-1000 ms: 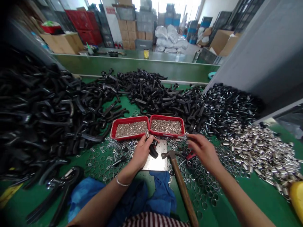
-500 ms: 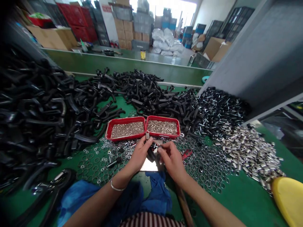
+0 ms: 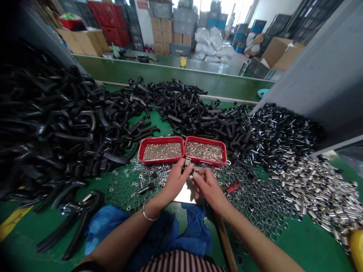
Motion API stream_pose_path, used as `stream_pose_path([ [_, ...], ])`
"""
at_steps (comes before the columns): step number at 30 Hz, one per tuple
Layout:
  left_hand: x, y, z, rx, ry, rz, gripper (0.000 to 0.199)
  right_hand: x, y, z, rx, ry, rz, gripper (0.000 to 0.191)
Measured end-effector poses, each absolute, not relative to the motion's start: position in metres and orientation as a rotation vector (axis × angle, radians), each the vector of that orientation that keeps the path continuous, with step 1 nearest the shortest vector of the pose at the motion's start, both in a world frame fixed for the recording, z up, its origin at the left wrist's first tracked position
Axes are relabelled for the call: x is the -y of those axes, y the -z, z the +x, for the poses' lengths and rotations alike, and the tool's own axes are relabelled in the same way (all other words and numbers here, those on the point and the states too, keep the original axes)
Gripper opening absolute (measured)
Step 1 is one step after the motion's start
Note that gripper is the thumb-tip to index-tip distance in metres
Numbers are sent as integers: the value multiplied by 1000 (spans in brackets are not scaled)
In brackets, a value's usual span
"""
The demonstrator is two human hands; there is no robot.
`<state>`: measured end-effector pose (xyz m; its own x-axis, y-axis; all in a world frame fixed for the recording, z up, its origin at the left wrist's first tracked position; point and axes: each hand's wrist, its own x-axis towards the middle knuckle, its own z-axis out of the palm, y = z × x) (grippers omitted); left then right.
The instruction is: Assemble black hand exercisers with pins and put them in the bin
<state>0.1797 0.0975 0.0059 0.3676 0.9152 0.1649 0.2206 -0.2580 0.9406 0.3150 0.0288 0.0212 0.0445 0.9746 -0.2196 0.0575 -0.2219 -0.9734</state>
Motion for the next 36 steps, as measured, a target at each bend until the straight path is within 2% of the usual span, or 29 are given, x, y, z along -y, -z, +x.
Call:
stream_pose_path([
  [2,-101,-4,177,-948,-950,1726,21,-31,-22,317,1150,-1336,-1455,36],
  [6,-106,-4,171,-828,-922,1774,26,-35,-21,326,1139,-1791,-1378,62],
  [7,-107,-4,171,-829,-920,1763,26,-35,-20,328,1186,-1761,-1418,63],
  [11,-108,-2,171,-891,-951,1702,25,-34,-19,330,1472,-1038,-1638,48],
  [12,-107,-2,171,-889,-957,1713,25,-32,-19,330,1492,-998,-1641,47],
  [13,-106,-2,171,-871,-957,1737,26,-31,-19,330,1491,-1081,-1626,48],
  [16,-104,-2,171,-808,-933,1812,27,-27,-18,330,1425,-1599,-1514,69],
  [17,-103,-2,172,-806,-925,1813,28,-27,-18,330,1429,-1623,-1512,70],
  [21,-101,-3,175,-787,-949,1730,26,-24,-20,333,1546,-1057,-1670,47],
  [22,-100,-3,176,-755,-980,1737,24,-24,-20,334,1554,-1075,-1674,48],
  [25,-98,-2,179,-676,-1060,1837,22,-23,-21,335,1533,-1432,-1626,66],
  [26,-97,-1,179,-691,-1061,1857,21,-23,-21,336,1542,-1417,-1637,65],
  [29,-94,2,181,-807,-1040,1821,23,-21,-23,335,1582,-1014,-1701,45],
  [30,-92,2,181,-820,-1049,1817,23,-20,-24,334,1564,-998,-1694,44],
  [34,-87,-2,180,-722,-1111,1913,21,-16,-29,331,1438,-1482,-1587,61],
  [36,-84,-4,179,-762,-1107,1889,21,-14,-31,331,1486,-1286,-1622,51],
])
